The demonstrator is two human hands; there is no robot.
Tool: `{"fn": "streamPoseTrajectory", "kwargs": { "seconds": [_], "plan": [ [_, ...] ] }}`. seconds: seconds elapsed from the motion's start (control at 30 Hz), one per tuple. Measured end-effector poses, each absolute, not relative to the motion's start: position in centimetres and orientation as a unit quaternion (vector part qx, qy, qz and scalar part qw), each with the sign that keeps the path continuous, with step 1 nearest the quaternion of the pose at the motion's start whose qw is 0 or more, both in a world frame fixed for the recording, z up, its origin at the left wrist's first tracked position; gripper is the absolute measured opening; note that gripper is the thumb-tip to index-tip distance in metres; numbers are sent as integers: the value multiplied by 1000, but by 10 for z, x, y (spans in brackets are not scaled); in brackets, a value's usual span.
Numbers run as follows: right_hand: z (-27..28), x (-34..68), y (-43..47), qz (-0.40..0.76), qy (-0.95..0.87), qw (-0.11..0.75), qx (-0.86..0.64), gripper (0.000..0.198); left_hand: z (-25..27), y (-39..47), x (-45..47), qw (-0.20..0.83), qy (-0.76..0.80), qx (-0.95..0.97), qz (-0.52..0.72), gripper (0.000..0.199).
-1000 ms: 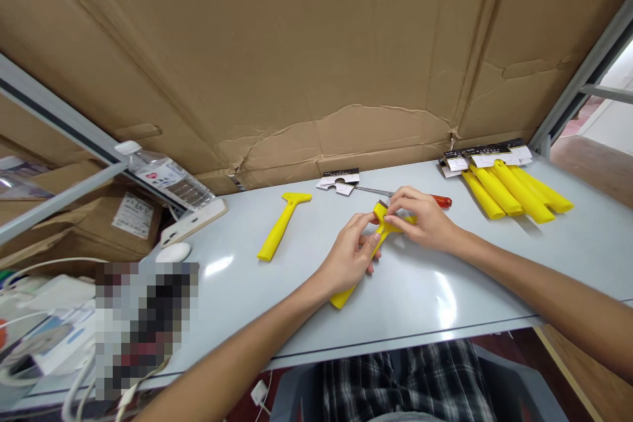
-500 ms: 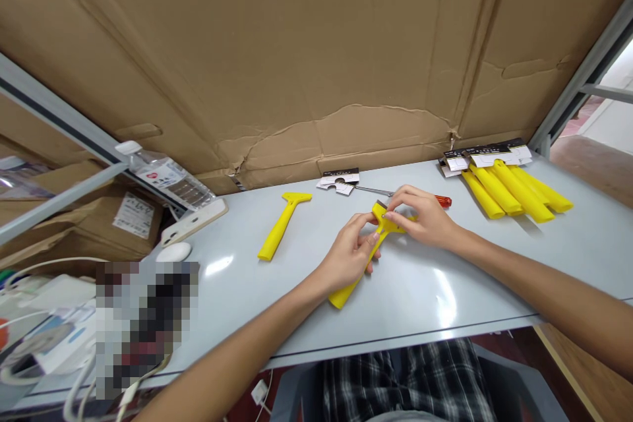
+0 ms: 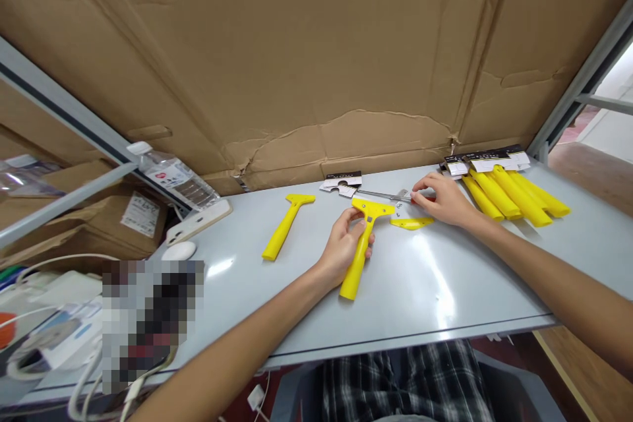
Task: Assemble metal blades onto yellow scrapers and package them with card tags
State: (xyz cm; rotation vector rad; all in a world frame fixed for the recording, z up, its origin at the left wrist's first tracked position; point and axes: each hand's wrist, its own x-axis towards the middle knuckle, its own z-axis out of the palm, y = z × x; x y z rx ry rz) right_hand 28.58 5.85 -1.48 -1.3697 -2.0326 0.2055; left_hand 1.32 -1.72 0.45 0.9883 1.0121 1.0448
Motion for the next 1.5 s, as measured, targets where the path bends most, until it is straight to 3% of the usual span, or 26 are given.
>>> {"fn": "streamPoseTrajectory", "kwargs": {
  "seconds": [0.27,0.5,0.77,0.87,1.0,1.13,1.5],
  "plan": [
    [-18,291,59,71,-808,243,-533,36,-6,-9,7,589,434,513,449,43],
    [-18,292,61,68,-818,234,-521,28,-5,-5,7,598,438,477,473,42],
    [-15,297,60,102,-796,234,-549,33,-2,-4,7,604,454,444,481,49],
    [-8,300,59,162,-762,294,-553,38,-5,-5,9,592,460,429,505,46],
    [14,306,56,291,-635,465,-544,54,-8,-5,11,576,461,421,528,41],
    [36,322,53,325,-580,577,-475,54,-9,-5,11,577,455,420,533,36],
    [44,332,41,358,-646,443,-509,49,-6,-8,13,572,446,443,527,34]
  ]
}}
